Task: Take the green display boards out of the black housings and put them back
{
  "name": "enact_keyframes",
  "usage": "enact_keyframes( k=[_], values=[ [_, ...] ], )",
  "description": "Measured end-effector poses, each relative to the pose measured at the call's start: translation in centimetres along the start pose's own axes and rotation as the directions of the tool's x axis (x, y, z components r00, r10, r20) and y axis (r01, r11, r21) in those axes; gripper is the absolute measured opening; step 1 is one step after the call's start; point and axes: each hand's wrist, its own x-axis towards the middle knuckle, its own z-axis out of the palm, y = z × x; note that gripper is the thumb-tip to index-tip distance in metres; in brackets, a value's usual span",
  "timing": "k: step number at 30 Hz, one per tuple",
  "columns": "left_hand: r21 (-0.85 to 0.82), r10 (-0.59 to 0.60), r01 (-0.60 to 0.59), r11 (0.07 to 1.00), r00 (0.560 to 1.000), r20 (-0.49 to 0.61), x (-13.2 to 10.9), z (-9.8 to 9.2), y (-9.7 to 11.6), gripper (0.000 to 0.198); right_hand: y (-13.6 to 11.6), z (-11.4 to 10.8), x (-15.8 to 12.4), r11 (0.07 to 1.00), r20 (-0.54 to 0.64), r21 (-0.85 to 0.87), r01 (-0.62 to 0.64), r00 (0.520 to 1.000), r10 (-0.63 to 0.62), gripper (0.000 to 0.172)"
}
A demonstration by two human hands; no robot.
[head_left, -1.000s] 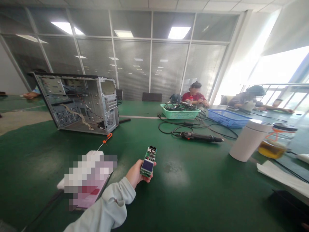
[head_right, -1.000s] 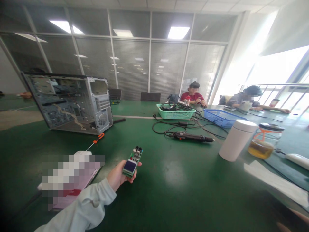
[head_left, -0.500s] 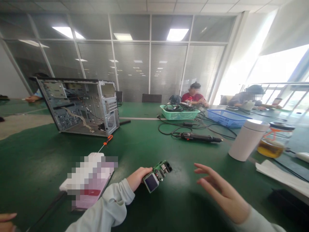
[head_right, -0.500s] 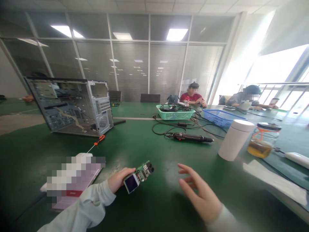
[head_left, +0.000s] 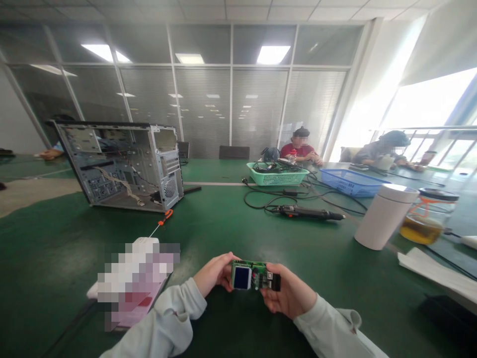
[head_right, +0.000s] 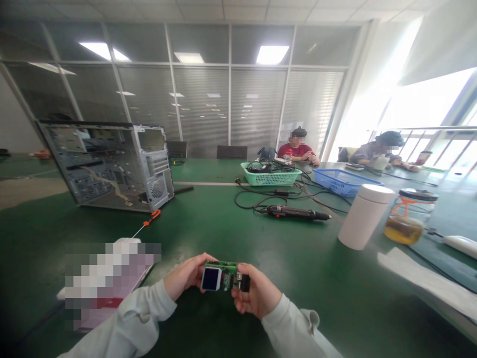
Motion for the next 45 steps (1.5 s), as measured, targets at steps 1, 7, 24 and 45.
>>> enact_keyframes(
  k=[1, 7, 24, 45],
  values=[
    [-0.01, 0.011, -0.011, 1.0, 1.0, -0.006, 0.1, -0.1, -0.2, 0.046, 0.0, 0.0, -0.1, 1.0, 0.014, 0.014, -0.009, 1.0, 0.009, 0.046],
    [-0.026, 0.078, -0.079, 0.997, 0.996, -0.042, -0.2, 0.0, 0.0, 0.038, 0.4, 0.5, -0.1, 0.998, 0.105, -0.014, -0.059, 0.993, 0.06, 0.04],
    [0.041, 0.08, -0.08, 0.996, 0.997, -0.017, -0.6, 0.2, 0.7, 0.041, 1.2, 0.7, 0.0, 0.972, 0.039, -0.214, 0.092, 0.996, -0.086, 0.074],
    [-0.048, 0.05, -0.051, 0.998, 0.998, -0.024, 0.1, -0.1, 0.0, 0.039, 0.0, 1.2, -2.4, 0.278, 0.139, -0.824, 0.494, 0.652, -0.746, 0.023]
  ],
)
